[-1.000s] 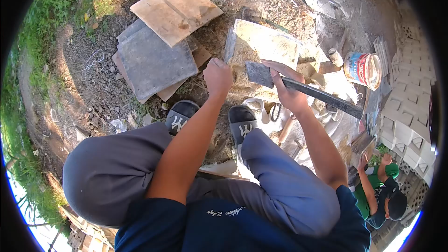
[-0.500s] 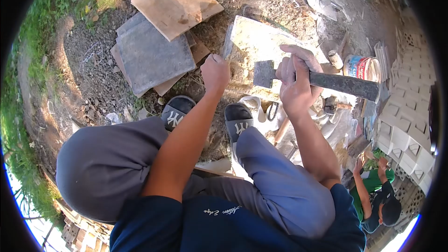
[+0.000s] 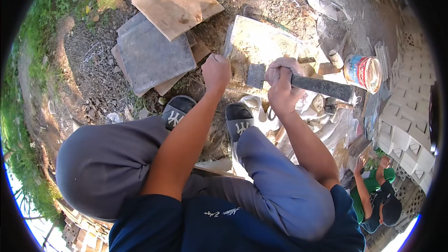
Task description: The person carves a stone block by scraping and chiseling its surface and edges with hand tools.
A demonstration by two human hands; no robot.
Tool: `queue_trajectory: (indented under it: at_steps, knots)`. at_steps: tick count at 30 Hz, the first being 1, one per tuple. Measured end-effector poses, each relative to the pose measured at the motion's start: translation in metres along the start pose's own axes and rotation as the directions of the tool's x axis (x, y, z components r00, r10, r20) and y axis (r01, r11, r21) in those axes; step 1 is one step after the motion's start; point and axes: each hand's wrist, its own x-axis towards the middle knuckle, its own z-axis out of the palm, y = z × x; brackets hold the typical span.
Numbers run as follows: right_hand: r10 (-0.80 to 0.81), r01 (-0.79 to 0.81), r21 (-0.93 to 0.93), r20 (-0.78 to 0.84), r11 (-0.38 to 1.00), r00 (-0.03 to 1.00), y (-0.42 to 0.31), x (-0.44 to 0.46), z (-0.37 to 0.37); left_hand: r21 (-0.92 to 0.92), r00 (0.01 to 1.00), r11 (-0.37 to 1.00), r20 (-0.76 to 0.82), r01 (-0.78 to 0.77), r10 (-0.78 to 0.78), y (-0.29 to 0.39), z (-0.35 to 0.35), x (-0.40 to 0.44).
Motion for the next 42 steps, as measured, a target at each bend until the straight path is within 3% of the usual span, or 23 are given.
queue_trajectory:
  at_steps: [2, 5, 7, 9, 11, 13, 16, 19, 21, 23, 25, 27, 31, 34, 35, 37, 41, 42]
  knots:
    - [0.085, -0.085, 0.076, -0.005, 0.994, 0.996, -0.018, 0.003, 0.004, 0.010, 1.000, 1.000, 0.003, -0.012, 0.012, 0.000, 0.000, -0.001]
    - [0.077, -0.074, 0.052, -0.049, 0.996, 0.996, -0.014, -0.003, 0.002, 0.022, 1.000, 0.999, 0.010, -0.025, 0.025, -0.002, -0.003, -0.002]
    - [0.001, 0.000, 0.028, -0.022, 1.000, 1.000, 0.001, -0.005, 0.004, 0.012, 0.999, 0.999, 0.009, -0.048, 0.048, 0.000, 0.002, 0.000]
    - [0.054, -0.051, -0.041, 0.071, 0.998, 0.996, -0.014, 0.000, -0.004, 0.016, 0.998, 0.998, 0.001, -0.061, 0.061, -0.004, 0.002, 0.003]
    - [-0.057, 0.023, 0.212, 0.159, 0.977, 0.986, -0.046, 0.016, -0.006, 0.025, 0.999, 0.998, 0.008, -0.053, 0.053, -0.004, 0.000, 0.001]
    - [-0.256, 0.098, 0.407, 0.354, 0.908, 0.900, -0.066, 0.032, -0.010, 0.020, 0.999, 0.999, 0.009, -0.044, 0.044, -0.004, 0.002, 0.001]
    - [-0.350, -0.031, 0.496, 0.654, 0.868, 0.670, -0.086, 0.051, -0.021, 0.031, 0.998, 0.997, 0.009, -0.066, 0.066, -0.003, 0.000, 0.002]
    - [-0.366, 0.073, 0.443, 0.624, 0.893, 0.690, -0.092, 0.036, -0.006, 0.031, 0.999, 0.998, -0.002, -0.048, 0.048, -0.002, -0.001, 0.001]
    - [-0.126, -0.081, 0.463, 0.399, 0.883, 0.908, -0.096, 0.028, -0.004, 0.035, 0.998, 0.998, 0.007, -0.059, 0.059, -0.002, -0.002, 0.000]
    - [-0.160, -0.002, 0.393, 0.380, 0.920, 0.911, -0.101, 0.037, -0.005, 0.029, 0.998, 0.998, 0.012, -0.060, 0.060, -0.003, -0.001, -0.001]
    - [-0.167, 0.074, 0.338, 0.256, 0.938, 0.952, -0.106, 0.036, -0.004, 0.031, 0.998, 0.997, 0.016, -0.066, 0.065, -0.001, -0.001, 0.002]
    - [-0.224, 0.123, 0.376, 0.239, 0.918, 0.945, -0.104, 0.032, 0.002, 0.015, 0.999, 0.999, 0.002, -0.039, 0.039, -0.003, 0.000, 0.001]
    - [-0.256, 0.227, 0.163, 0.187, 0.960, 0.949, -0.108, 0.026, 0.008, 0.031, 0.998, 0.998, 0.016, -0.062, 0.062, -0.002, 0.002, 0.000]
    - [-0.162, 0.072, 0.403, 0.196, 0.913, 0.967, -0.118, 0.037, -0.002, 0.031, 1.000, 0.999, 0.022, -0.009, 0.009, -0.001, -0.002, 0.000]
    - [-0.158, 0.069, 0.403, 0.193, 0.912, 0.968, -0.113, 0.033, 0.000, 0.036, 1.000, 0.999, 0.016, -0.020, 0.019, 0.000, -0.003, -0.002]
    - [-0.199, 0.160, 0.195, 0.202, 0.968, 0.959, -0.101, 0.027, 0.003, 0.033, 0.999, 0.998, 0.011, -0.044, 0.044, 0.002, -0.001, -0.001]
    - [-0.210, 0.157, 0.284, 0.168, 0.946, 0.963, -0.108, 0.030, 0.001, 0.051, 0.998, 0.997, 0.012, -0.057, 0.057, -0.004, 0.004, 0.001]
    - [-0.233, 0.143, 0.357, 0.225, 0.923, 0.946, -0.112, 0.029, -0.004, 0.058, 0.997, 0.995, 0.007, -0.079, 0.079, -0.005, 0.003, 0.003]
